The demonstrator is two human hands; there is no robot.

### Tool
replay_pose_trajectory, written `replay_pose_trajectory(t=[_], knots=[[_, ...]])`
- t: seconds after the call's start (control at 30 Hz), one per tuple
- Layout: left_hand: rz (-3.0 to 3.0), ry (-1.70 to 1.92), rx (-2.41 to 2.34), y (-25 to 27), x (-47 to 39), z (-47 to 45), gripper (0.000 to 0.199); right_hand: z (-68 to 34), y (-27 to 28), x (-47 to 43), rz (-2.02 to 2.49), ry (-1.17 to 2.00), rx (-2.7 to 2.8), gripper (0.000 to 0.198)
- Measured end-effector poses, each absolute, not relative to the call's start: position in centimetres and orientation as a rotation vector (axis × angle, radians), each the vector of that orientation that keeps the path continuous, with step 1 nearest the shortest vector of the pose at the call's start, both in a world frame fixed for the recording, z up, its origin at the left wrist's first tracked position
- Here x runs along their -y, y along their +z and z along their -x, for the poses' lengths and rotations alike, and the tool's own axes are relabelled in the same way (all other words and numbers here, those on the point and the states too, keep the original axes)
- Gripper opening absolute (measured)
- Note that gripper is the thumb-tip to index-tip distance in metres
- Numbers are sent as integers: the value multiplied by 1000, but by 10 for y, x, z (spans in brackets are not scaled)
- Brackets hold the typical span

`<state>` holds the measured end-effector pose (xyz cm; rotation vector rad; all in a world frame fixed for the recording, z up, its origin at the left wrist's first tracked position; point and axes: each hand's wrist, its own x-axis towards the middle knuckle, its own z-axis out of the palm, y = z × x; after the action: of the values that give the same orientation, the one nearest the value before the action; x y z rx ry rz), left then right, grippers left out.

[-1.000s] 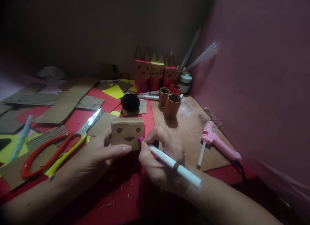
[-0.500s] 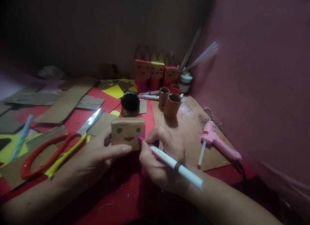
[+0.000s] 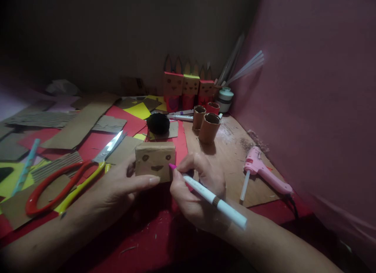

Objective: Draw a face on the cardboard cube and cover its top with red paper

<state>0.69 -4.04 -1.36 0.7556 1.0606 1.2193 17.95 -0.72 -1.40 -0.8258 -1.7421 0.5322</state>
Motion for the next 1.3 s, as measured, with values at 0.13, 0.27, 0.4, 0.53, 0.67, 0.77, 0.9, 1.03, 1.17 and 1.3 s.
replay_pose_trajectory(t=[0.13, 0.27, 0.4, 0.53, 0.67, 0.77, 0.9, 1.03, 1.17, 1.3], knots=[[-773, 1229, -1065, -16, 40, -6, 61, -181, -15, 8, 832, 559, 1759, 18], [-786, 1217, -1076, -18, 41, -5, 61, -181, -18, 8, 828, 553, 1768, 20], [-775, 1219, -1062, -17, 42, -6, 62, -181, -20, 8, 814, 543, 1765, 21], [-778, 1218, -1060, -14, 41, -7, 62, -180, -19, 7, 798, 542, 1758, 20], [-772, 1209, -1071, -14, 41, -6, 62, -179, -17, 7, 795, 520, 1751, 19], [-759, 1207, -1071, -14, 41, -6, 63, -179, -15, 7, 797, 523, 1751, 18], [-774, 1207, -1082, -14, 41, -5, 63, -180, -15, 8, 809, 519, 1755, 18], [-762, 1208, -1082, -13, 40, -6, 64, -181, -16, 7, 803, 524, 1766, 18], [-763, 1223, -1085, -15, 41, -6, 64, -180, -18, 7, 831, 526, 1755, 18], [-769, 1221, -1078, -16, 40, -7, 65, -180, -19, 8, 808, 528, 1754, 19]])
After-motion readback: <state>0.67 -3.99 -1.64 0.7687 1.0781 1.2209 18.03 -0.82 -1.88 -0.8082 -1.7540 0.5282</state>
